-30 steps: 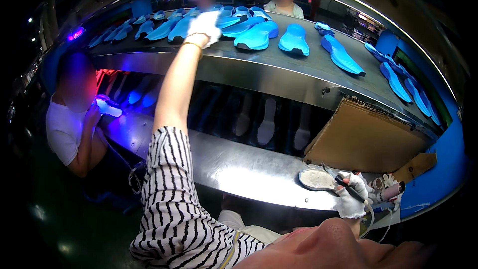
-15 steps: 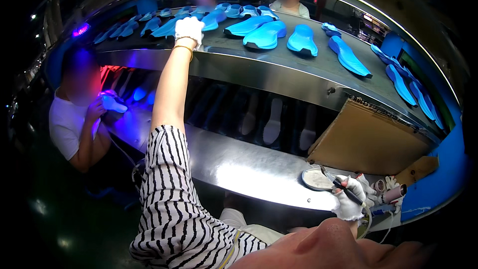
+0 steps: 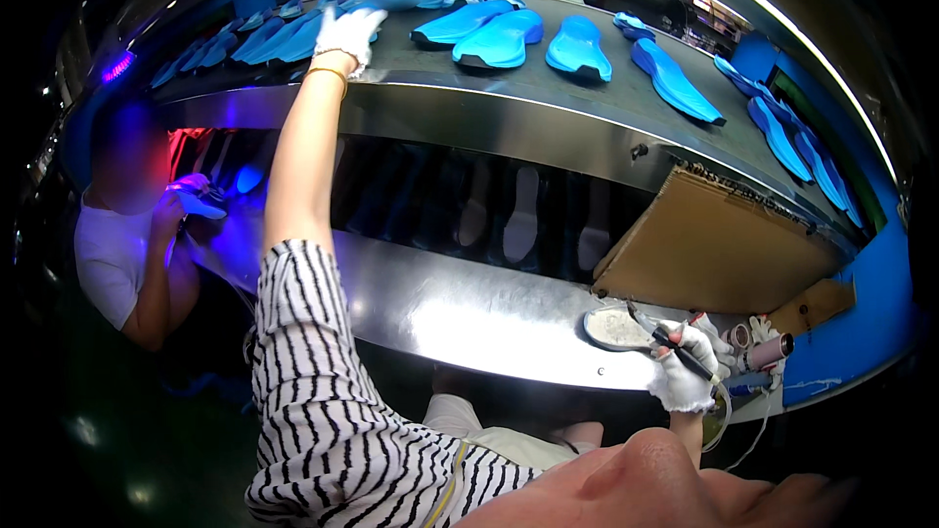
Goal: The person reaches for blue shoe soles from a conveyor belt and uses a brush tool to apply a liquid substance across the bottom surface of each sole before placing them on a lower platform.
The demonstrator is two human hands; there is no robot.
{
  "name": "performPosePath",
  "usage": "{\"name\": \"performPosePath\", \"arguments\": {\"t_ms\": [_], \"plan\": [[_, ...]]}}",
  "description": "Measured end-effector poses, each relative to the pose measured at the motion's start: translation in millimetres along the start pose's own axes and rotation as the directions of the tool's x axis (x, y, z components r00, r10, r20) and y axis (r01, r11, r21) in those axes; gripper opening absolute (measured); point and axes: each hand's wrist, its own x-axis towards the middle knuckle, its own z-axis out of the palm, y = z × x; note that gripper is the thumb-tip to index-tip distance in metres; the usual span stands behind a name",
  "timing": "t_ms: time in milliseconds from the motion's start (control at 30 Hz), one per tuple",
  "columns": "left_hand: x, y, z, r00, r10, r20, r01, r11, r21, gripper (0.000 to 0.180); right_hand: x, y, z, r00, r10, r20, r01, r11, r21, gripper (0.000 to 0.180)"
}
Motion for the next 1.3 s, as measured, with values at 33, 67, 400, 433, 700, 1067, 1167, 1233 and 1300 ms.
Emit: {"name": "performPosePath", "arguments": {"t_ms": [33, 67, 400, 433, 700, 1067, 1167, 1233, 1300], "plan": [[2, 5, 8, 0.981, 0.112, -0.156, -0.127, 0.988, -0.09, 0.064, 0, -4, 1, 1.0, 0.032, 0.0, -0.031, 0.998, 0.048, 0.02], [1, 19, 1, 0.955, 0.211, -0.21, -0.243, 0.959, -0.143, 0.067, -1, -4, 2, 0.997, 0.073, -0.009, -0.072, 0.994, 0.085, 0.02], [2, 99, -58, 0.973, 0.046, 0.226, -0.047, 0.999, -0.002, 0.031, -15, 0, 4, 0.989, 0.146, -0.023, -0.139, 0.971, 0.194, 0.02], [2, 81, -42, 0.985, 0.011, 0.171, -0.022, 0.998, 0.057, 0.025, -15, 5, 2, 0.988, 0.154, -0.008, -0.15, 0.971, 0.185, 0.02], [2, 93, -39, 0.796, 0.497, -0.345, -0.594, 0.749, -0.292, 0.047, -10, 0, 9, 0.996, 0.083, -0.017, -0.078, 0.982, 0.174, 0.018], [-71, 136, -113, 0.764, -0.266, -0.588, -0.359, 0.581, -0.73, 0.028, -44, -8, -17, 0.968, 0.246, -0.051, -0.239, 0.964, 0.12, 0.016], [-82, 81, -119, 0.62, -0.485, -0.616, -0.293, 0.585, -0.756, 0.03, -45, -4, -21, 0.958, 0.28, -0.064, -0.265, 0.948, 0.179, 0.016], [-105, 79, -138, 0.731, -0.471, -0.494, -0.572, -0.029, -0.82, 0.039, -44, 1, -22, 0.95, 0.304, -0.067, -0.288, 0.94, 0.182, 0.016], [-139, 101, -149, 0.889, -0.202, -0.411, -0.415, -0.737, -0.534, 0.051, -44, 4, -20, 0.949, 0.307, -0.068, -0.289, 0.938, 0.189, 0.017]]}}
